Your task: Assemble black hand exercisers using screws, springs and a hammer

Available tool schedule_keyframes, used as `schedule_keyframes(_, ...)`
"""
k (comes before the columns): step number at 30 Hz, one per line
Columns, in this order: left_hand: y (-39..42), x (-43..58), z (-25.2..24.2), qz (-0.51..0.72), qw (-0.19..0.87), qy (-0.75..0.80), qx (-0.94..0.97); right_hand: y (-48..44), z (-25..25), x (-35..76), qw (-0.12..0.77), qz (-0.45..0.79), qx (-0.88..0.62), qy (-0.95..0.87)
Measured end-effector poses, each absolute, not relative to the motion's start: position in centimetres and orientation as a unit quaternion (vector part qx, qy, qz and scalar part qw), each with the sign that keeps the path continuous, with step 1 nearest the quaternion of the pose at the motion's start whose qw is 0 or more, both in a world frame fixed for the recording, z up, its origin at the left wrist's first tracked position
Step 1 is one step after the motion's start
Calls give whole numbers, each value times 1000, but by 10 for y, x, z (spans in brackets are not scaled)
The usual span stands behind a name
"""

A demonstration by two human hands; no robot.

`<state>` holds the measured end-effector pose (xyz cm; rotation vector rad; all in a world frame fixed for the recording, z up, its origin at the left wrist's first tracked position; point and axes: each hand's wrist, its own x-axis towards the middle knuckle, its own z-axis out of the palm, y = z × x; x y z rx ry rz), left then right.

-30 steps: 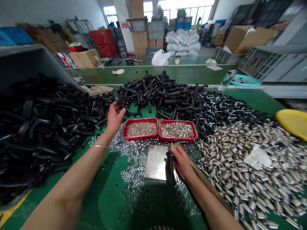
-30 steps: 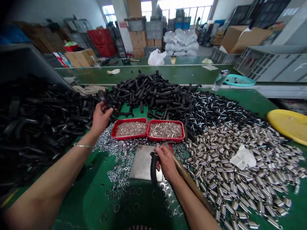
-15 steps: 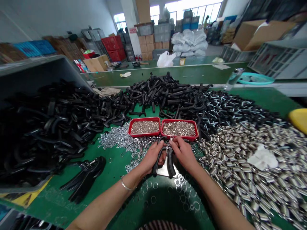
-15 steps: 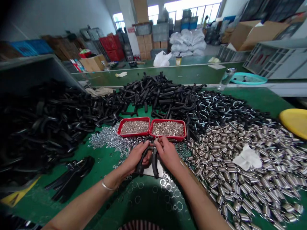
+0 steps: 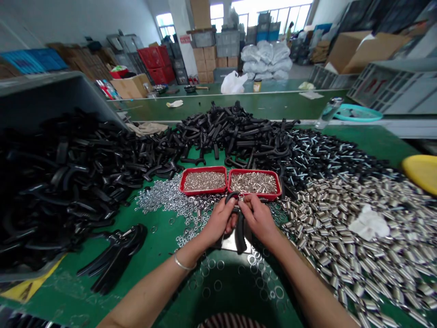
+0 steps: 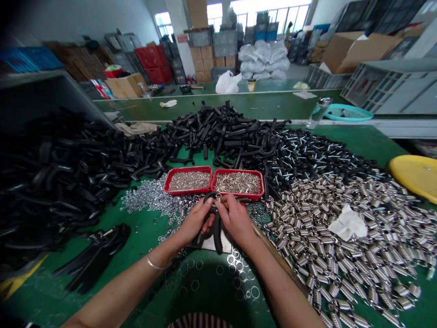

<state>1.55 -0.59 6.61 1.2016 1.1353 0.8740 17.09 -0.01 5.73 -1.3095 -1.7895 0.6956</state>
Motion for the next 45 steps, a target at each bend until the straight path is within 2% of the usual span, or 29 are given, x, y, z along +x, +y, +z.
schedule_keyframes(9, -16, 11, 70, 395, 509, 506, 574, -12, 64, 163, 437, 297, -521, -670)
schedule_keyframes(12, -19, 4, 70, 384, 446, 519, 620, -16, 73, 163, 430, 316, -510, -675)
schedule_keyframes(15, -21, -8, 74, 306, 351, 537, 703, -18, 83, 167, 380, 364, -480, -702)
schedule_keyframes(19, -29, -25, 84, 109, 249, 515, 813, -31, 83, 170, 310, 447, -420, -726)
schedule_keyframes(21, -33, -30, 88, 44, 239, 491, 837, -41, 78, 169, 300, 469, -417, -718)
schedule_keyframes(24, -32, -32, 86, 28, 255, 472, 844, -47, 72, 164, 262, 468, -450, -714)
schedule_keyframes(26, -26, -31, 78, 32, 256, 487, 835, -42, 72, 164, 206, 422, -495, -731)
schedule_keyframes(28, -17, -29, 67, 45, 234, 519, 821, -27, 76, 168, 156, 318, -541, -763)
schedule_keyframes(31, -3, -28, 59, 78, 187, 522, 829, 6, 84, 185, 170, 142, -553, -803)
schedule_keyframes(34, 22, -21, 69, 87, 138, 480, 862, 44, 85, 199, 171, 33, -556, -813)
schedule_keyframes(39, 93, 12, 94, 75, 10, 453, 888, 94, 71, 191, 86, -20, -561, -823)
schedule_keyframes(45, 132, 37, 78, 56, 22, 455, 889, 108, 59, 181, 68, -29, -546, -834)
